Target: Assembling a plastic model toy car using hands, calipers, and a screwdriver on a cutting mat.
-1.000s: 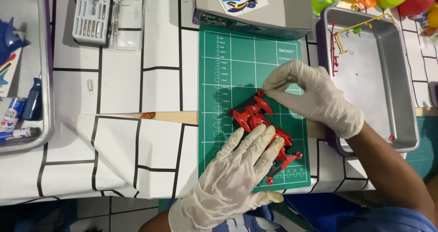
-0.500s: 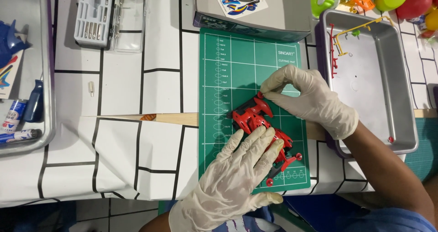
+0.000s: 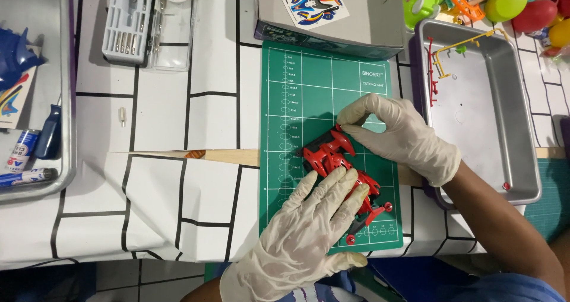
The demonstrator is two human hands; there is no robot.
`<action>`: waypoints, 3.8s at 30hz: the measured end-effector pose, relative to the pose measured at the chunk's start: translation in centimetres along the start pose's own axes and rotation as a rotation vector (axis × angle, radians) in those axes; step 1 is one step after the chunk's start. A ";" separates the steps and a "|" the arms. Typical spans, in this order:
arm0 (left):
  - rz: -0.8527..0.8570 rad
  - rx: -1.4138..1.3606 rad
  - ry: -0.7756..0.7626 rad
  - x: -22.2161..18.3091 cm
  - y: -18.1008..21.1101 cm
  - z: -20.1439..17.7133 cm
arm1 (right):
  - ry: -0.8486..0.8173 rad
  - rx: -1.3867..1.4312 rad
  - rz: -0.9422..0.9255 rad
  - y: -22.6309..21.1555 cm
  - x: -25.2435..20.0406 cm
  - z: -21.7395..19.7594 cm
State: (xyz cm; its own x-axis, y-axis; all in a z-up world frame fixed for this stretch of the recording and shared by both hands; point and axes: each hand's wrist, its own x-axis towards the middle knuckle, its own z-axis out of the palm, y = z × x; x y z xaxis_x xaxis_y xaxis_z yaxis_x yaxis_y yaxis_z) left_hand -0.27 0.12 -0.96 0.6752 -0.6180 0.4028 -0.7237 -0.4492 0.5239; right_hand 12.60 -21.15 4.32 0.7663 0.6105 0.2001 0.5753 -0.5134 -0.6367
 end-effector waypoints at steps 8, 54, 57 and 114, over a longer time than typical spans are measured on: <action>-0.007 -0.010 0.025 0.2 0.1 -0.2 | -0.037 -0.120 -0.108 -0.2 -0.1 -0.3; 0.005 0.087 0.032 0.0 0.2 -0.1 | -0.111 -0.211 0.587 -3.9 2.4 0.5; 0.015 0.128 0.019 0.0 0.2 -0.2 | -0.088 -0.243 0.788 -4.9 3.4 1.1; 0.016 0.353 -0.275 1.4 -2.1 -5.6 | -0.013 -0.747 1.301 9.5 -27.8 -9.7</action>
State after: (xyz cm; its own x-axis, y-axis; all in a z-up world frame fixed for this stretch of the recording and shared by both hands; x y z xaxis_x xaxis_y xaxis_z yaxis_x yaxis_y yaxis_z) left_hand 2.96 3.79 2.70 0.6353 -0.7534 0.1693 -0.7701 -0.6017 0.2119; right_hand -0.49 -48.87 -0.04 0.8426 -0.4996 -0.2010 -0.4755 -0.8655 0.1577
